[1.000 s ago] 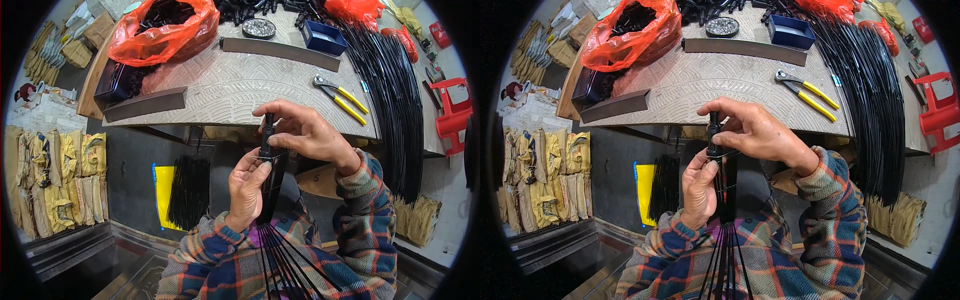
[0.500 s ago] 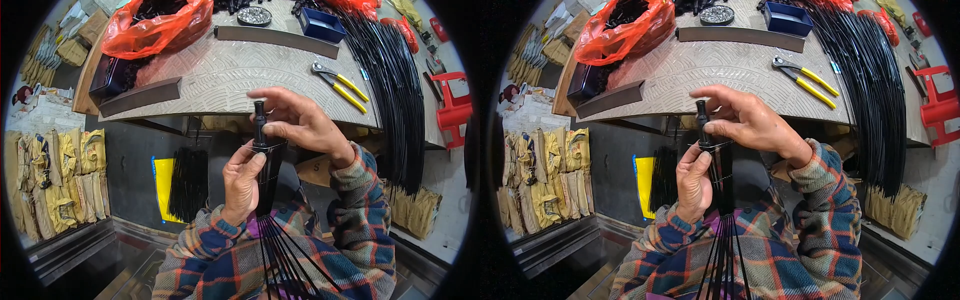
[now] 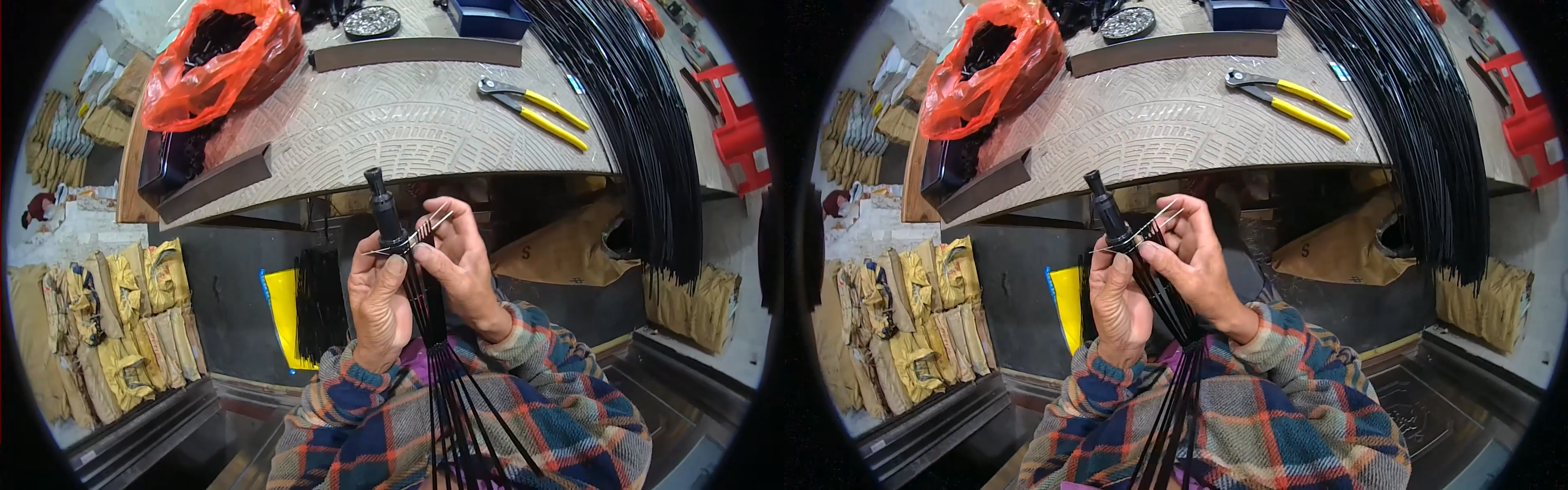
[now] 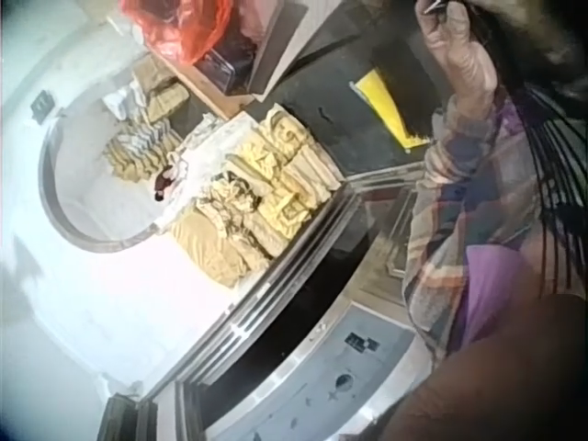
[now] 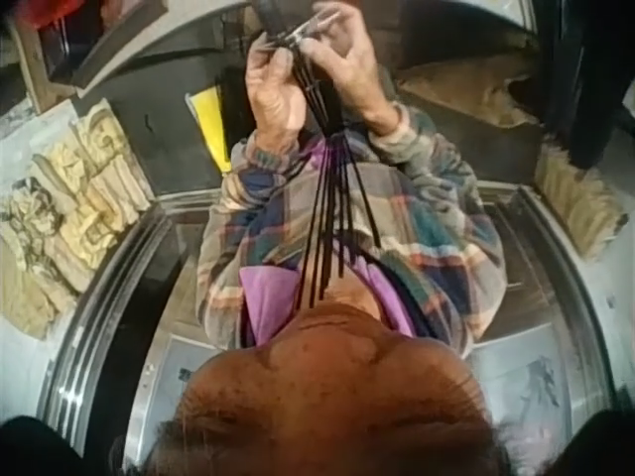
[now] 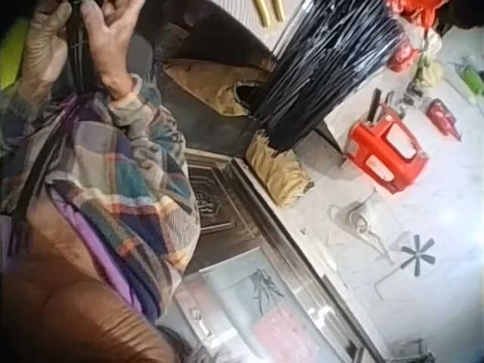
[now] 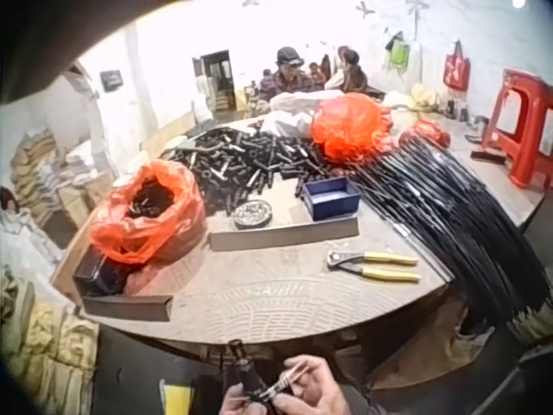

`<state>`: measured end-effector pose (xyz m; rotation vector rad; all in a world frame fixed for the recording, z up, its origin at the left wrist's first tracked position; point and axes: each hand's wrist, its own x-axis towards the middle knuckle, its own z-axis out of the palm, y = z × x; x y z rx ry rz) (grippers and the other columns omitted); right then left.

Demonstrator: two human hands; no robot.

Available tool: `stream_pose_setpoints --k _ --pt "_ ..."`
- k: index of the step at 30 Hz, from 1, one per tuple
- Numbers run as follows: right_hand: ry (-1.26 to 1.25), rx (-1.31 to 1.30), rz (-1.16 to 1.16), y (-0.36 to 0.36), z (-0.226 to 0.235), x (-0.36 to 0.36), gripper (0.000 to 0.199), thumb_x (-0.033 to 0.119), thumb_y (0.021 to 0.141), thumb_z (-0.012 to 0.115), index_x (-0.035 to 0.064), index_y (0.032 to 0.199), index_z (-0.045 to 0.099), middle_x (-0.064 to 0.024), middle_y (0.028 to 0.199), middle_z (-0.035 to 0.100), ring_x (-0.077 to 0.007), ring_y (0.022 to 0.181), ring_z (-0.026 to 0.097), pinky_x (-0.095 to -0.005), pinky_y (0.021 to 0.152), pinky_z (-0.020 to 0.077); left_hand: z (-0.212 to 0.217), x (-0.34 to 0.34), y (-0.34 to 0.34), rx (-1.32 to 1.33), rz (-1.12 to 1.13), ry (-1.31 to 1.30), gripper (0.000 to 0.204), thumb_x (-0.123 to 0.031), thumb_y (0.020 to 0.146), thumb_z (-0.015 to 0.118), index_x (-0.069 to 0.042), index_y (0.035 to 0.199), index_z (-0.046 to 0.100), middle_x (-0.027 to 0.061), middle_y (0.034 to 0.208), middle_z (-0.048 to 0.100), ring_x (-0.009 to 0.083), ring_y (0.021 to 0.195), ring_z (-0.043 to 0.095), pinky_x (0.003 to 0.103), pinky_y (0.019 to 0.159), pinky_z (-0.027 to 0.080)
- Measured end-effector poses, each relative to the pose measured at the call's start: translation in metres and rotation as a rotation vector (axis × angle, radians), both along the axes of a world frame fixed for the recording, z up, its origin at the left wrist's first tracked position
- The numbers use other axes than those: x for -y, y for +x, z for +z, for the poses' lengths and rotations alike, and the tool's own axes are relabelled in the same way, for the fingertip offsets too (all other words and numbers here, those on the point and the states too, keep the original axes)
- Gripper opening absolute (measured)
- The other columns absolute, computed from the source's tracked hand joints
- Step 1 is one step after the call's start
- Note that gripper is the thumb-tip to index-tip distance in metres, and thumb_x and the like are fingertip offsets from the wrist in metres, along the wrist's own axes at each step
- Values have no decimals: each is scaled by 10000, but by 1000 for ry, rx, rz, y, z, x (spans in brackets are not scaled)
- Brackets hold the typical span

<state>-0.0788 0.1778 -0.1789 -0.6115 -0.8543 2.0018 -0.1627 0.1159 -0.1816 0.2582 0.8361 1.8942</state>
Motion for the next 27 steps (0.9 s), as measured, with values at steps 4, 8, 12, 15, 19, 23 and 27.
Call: stream_pose_setpoints --k 4,8,12,15,19,23,27 --pt "119 0 -51 -2 -3 7 509 84 772 649 37 1173 338 -41 951 440 -89 869 441 -210 772 384 3 2 3 -15 -14 7 311 -68 820 607 -33 1111 504 42 1014 582 135 949 538 282 890 402" --pt "85 -38 41 -3 -3 4 529 159 777 681 43 1165 340 -34 934 449 -85 867 439 -209 774 380 3 5 2 -57 -2 0 337 -80 829 603 -13 1142 499 67 1074 576 139 965 544 282 904 396" --pt "51 -62 54 -3 -5 7 477 184 792 673 47 1130 365 -31 951 454 -83 883 438 -213 767 383 3 6 0 -85 -15 9 344 -107 841 593 -8 1161 513 99 1149 560 164 1028 534 295 937 381" --pt "77 -81 -15 -4 -16 12 369 176 802 665 37 1059 440 -19 901 485 -70 800 464 -205 716 404 1 5 1 -111 1 -25 338 -151 859 570 -4 1159 516 83 1115 565 165 1015 531 301 929 391" --pt "0 -17 118 2 -7 11 246 151 807 659 28 953 503 -3 812 517 -57 705 484 -196 659 423 3 8 -4 -84 17 -47 353 -210 873 554 0 1153 512 73 1067 574 170 982 538 311 904 416" --pt "34 36 93 1 -7 13 152 115 811 647 12 872 552 -2 782 564 -50 686 514 -197 650 443 2 10 -7 -38 -25 -22 363 -222 871 552 -5 1158 505 109 1101 560 217 1056 511 359 958 383" --pt "-13 -86 -33 -7 -10 17 124 102 830 619 -5 880 582 -11 808 594 -53 721 531 -201 671 452 0 9 -11 -53 -85 23 363 -234 870 546 -14 1156 505 146 1182 518 297 1193 415 418 1040 298"
